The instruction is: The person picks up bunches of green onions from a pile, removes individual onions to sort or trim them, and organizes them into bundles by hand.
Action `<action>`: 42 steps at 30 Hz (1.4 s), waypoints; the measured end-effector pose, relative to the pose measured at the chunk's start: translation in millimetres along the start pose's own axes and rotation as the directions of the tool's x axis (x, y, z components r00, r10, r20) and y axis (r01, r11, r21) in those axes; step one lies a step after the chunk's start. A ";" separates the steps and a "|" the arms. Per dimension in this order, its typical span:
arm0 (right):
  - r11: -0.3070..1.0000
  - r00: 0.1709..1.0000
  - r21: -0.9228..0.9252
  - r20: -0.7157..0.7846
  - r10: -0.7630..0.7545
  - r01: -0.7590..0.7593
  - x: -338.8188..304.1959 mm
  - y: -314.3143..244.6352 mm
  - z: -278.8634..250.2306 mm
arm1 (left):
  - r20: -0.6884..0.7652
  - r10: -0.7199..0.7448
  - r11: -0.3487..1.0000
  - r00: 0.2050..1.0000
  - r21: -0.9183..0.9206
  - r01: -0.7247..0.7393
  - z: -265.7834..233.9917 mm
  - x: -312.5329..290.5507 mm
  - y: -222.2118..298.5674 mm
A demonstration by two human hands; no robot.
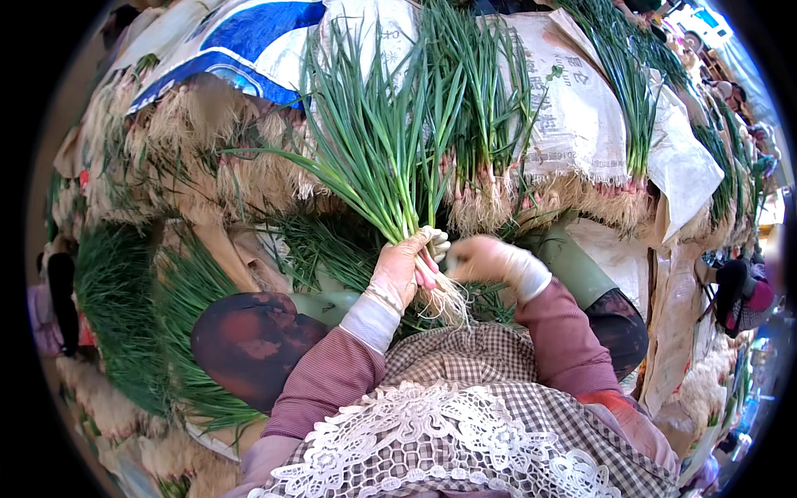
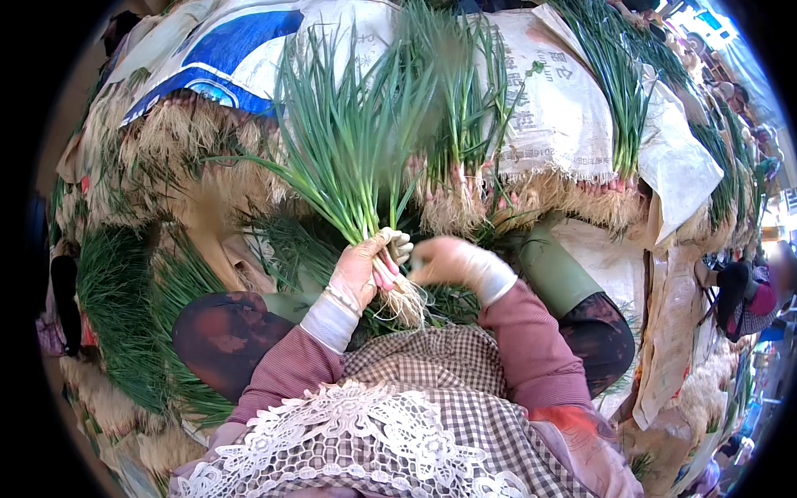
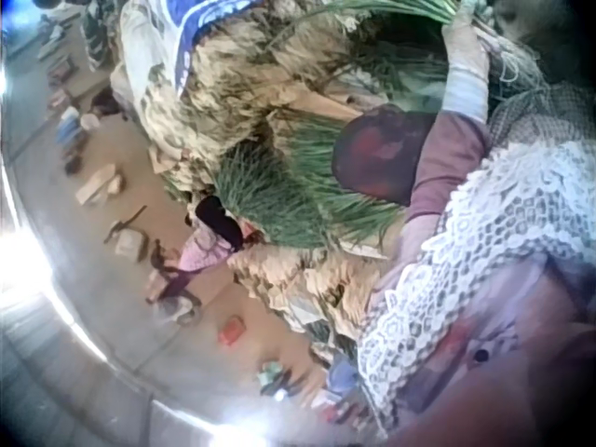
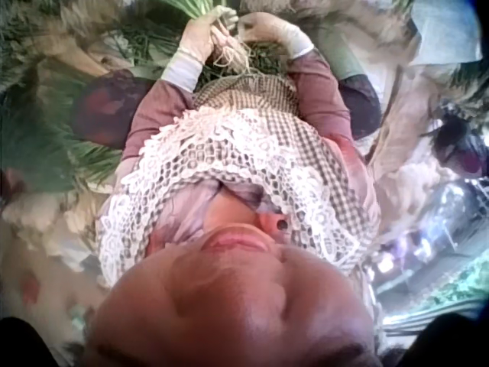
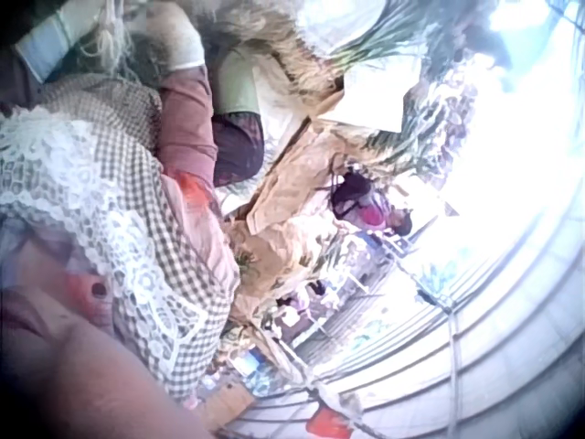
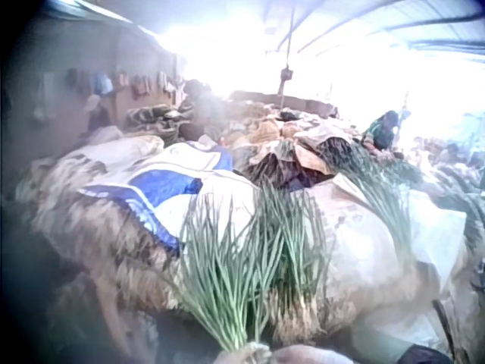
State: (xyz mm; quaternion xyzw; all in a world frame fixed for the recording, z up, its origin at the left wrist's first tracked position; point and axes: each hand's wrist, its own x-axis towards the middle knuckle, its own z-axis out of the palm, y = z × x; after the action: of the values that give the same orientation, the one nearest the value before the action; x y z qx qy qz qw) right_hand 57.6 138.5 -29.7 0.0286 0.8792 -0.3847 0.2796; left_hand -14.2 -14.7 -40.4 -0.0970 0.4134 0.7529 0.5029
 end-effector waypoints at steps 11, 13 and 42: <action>0.862 0.900 -0.258 -0.108 0.423 -0.436 60.7 6.5 21.2 | 0.302 -0.006 0.968 0.953 -0.238 0.082 -3.9 2.0 -3.6; 0.776 0.850 -0.480 0.110 0.516 -0.409 52.5 41.0 34.0 | 0.209 -0.034 0.985 0.977 -0.160 0.069 1.7 -1.2 1.9; 0.881 0.806 0.472 -0.510 0.301 -0.031 41.0 -10.9 40.7 | 0.006 -0.022 0.997 1.000 0.079 0.021 -3.0 -6.8 -7.7</action>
State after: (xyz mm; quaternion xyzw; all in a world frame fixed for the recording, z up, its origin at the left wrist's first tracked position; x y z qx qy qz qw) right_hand 39.3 95.9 -65.8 0.2836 0.8049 -0.5207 0.0238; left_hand -5.3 -20.2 -42.6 -0.0787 0.4400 0.7309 0.5158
